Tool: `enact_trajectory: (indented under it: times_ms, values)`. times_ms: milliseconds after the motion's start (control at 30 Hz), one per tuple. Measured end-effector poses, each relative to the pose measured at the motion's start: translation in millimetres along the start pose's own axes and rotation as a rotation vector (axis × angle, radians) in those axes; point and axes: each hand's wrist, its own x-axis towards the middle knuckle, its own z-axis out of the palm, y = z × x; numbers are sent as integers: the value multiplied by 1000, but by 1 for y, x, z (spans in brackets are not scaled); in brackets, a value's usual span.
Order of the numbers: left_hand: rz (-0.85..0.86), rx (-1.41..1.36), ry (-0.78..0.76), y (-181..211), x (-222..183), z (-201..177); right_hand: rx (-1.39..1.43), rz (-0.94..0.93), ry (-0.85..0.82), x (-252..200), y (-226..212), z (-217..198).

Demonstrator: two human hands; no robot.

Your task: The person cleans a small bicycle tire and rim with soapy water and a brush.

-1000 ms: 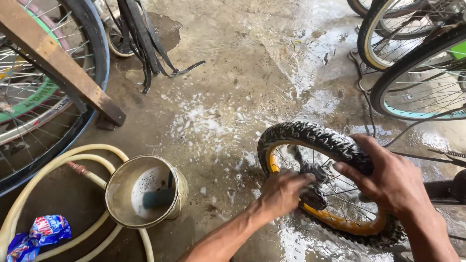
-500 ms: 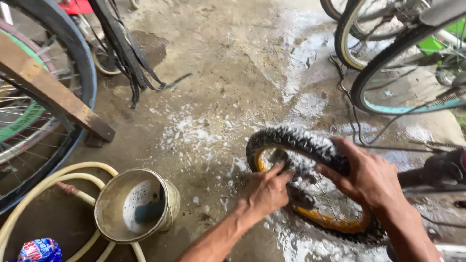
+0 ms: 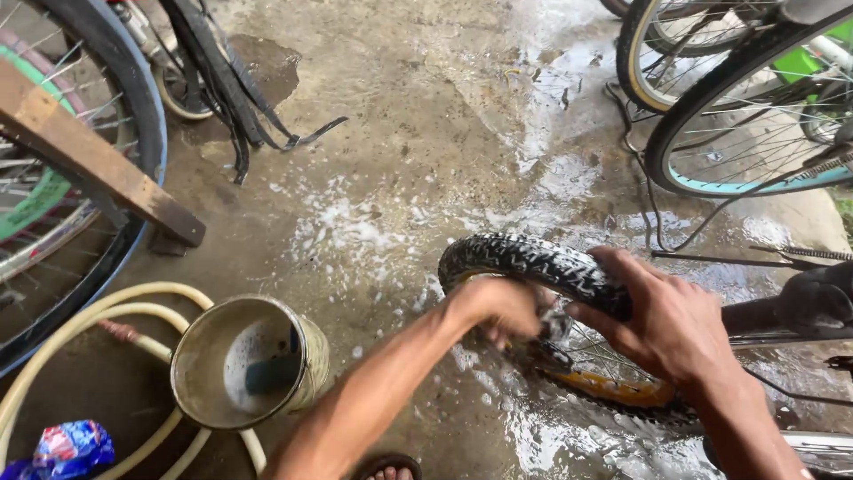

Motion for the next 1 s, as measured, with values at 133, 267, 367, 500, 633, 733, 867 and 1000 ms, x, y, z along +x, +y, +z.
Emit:
enact_trajectory:
  times_ms: [133,267,367,500,633,733,867,1000]
  values:
    - [-143,43,-29,31,-19,-12,-53,43,-16,1,-23,-8]
    - [-227,44,-63,35,-17,-10,-64,54,-45,1,-20,-4]
    - [-185,13,27,27,-15,-10,-10,-35,30,0,-16,4]
    - [-56,26,240,22,6,4,-58,13,11,-10,-16,1]
    - [-6,2,336,5,5,30,10,-2,60,-12,-2,-5]
    - [342,73,601,-3,-20,40,67,76,24,-13,19,-4]
    - [304,-296,864,-36,-9,69,-193,174,-255,-10,25,-14]
    - [530,-257,1311,-41,-40,76,-65,-33,3,-12,-13,-23]
